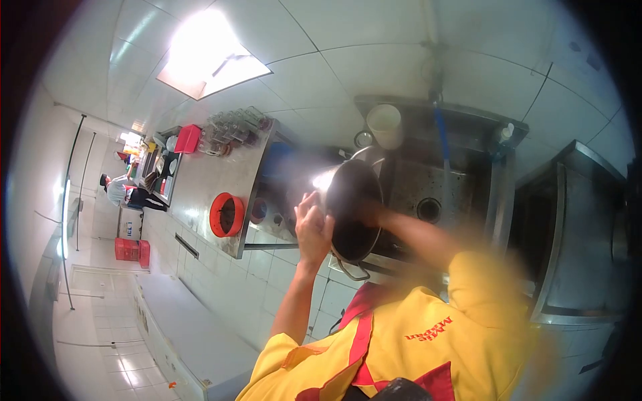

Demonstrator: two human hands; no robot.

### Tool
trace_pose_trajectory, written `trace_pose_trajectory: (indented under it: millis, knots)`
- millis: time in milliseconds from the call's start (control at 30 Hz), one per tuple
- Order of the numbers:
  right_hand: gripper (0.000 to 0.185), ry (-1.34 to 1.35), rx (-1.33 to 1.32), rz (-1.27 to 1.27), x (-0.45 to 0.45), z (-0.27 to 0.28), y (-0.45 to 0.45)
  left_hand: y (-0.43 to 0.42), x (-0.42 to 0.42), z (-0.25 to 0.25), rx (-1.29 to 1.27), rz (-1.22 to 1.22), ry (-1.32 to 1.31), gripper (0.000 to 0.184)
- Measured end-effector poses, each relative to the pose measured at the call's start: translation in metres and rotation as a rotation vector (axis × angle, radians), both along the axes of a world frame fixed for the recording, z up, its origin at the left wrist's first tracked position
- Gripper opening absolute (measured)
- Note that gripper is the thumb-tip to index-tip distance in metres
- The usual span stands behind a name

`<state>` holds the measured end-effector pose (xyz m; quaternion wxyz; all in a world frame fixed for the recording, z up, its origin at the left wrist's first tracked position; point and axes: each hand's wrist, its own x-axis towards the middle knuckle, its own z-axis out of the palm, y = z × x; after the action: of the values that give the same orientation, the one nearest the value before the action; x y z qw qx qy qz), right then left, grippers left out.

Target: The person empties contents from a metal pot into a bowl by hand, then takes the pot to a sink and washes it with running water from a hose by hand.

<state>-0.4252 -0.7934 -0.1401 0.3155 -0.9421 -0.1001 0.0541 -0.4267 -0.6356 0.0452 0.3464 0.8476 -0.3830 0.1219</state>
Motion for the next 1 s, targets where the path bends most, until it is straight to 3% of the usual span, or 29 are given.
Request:
trace_pose_trajectory:
  millis: [33, 67, 100, 167, 200, 233, 267, 300, 333, 367, 400, 500, 533, 667, 733, 767, 867, 933, 1000]
  knots:
    - [0.023, 0.127, -0.074, 0.114, 0.002, 0.020, -0.019, 0.004, 0.003, 0.000, -0.035, 0.049, 0.043, 0.025]
    - [0.021, 0.067, 0.072, -0.006, -0.006, 0.039, -0.035, 0.008, 0.005, 0.001, -0.071, 0.097, 0.088, 0.026]
    - [0.020, 0.272, 0.270, -0.135, -0.026, 0.111, -0.053, 0.013, 0.007, 0.004, -0.139, 0.146, 0.240, 0.023]
    - [0.013, -0.019, 0.929, -0.033, -0.017, 0.076, -0.091, 0.026, 0.019, 0.003, -0.186, 0.197, 0.230, 0.026]
    - [0.010, 0.172, 1.104, -0.138, -0.025, 0.104, -0.110, 0.033, 0.025, -0.001, -0.218, 0.247, 0.214, 0.028]
    - [0.010, 0.053, 1.039, -0.279, -0.027, 0.126, -0.119, 0.040, 0.034, -0.007, -0.277, 0.264, 0.239, 0.029]
    - [0.013, -0.234, 0.973, -0.330, -0.014, 0.120, -0.128, 0.045, 0.040, -0.011, -0.332, 0.280, 0.266, 0.031]
    - [0.015, -0.122, 0.963, -0.492, -0.009, 0.135, -0.139, 0.046, 0.042, -0.008, -0.358, 0.281, 0.302, 0.032]
    - [0.020, -0.194, 0.663, -0.701, -0.009, 0.160, -0.142, 0.052, 0.050, -0.012, -0.322, 0.236, 0.275, 0.029]
    - [0.021, -0.361, 0.535, -0.771, 0.002, 0.155, -0.145, 0.050, 0.051, -0.009, -0.424, 0.229, 0.391, 0.027]
    - [0.021, -0.526, 0.400, -0.831, 0.006, 0.156, -0.145, 0.045, 0.047, 0.000, -0.527, 0.225, 0.505, 0.026]
    - [0.025, -0.595, 0.323, -0.706, -0.014, 0.173, -0.139, 0.057, 0.050, 0.001, -0.595, 0.177, 0.765, 0.019]
    - [0.025, -0.591, 0.316, -0.699, -0.020, 0.162, -0.137, 0.064, 0.054, -0.007, -0.612, 0.138, 0.888, 0.017]
    - [0.023, 0.037, 0.852, -0.676, -0.068, 0.073, -0.147, 0.065, 0.045, -0.011, -0.628, 0.121, 1.154, 0.010]
    - [0.017, 0.252, 1.206, -0.946, -0.103, 0.014, -0.147, 0.055, 0.035, -0.007, -0.636, 0.134, 1.167, 0.012]
    - [0.015, 0.293, 1.444, -1.043, -0.116, -0.042, -0.155, 0.054, 0.033, -0.008, -0.635, 0.136, 1.200, 0.010]
    - [0.013, 0.212, 2.036, -1.552, -0.146, -0.161, -0.171, 0.042, 0.018, 0.004, -0.555, 0.104, 1.248, 0.006]
    - [0.016, 0.040, 2.206, -1.879, -0.155, -0.185, -0.170, 0.042, 0.025, -0.023, -0.515, 0.056, 1.205, 0.013]
    - [0.018, -0.012, 2.206, -1.961, -0.157, -0.178, -0.164, 0.024, 0.006, 0.002, -0.439, 0.043, 1.219, 0.010]
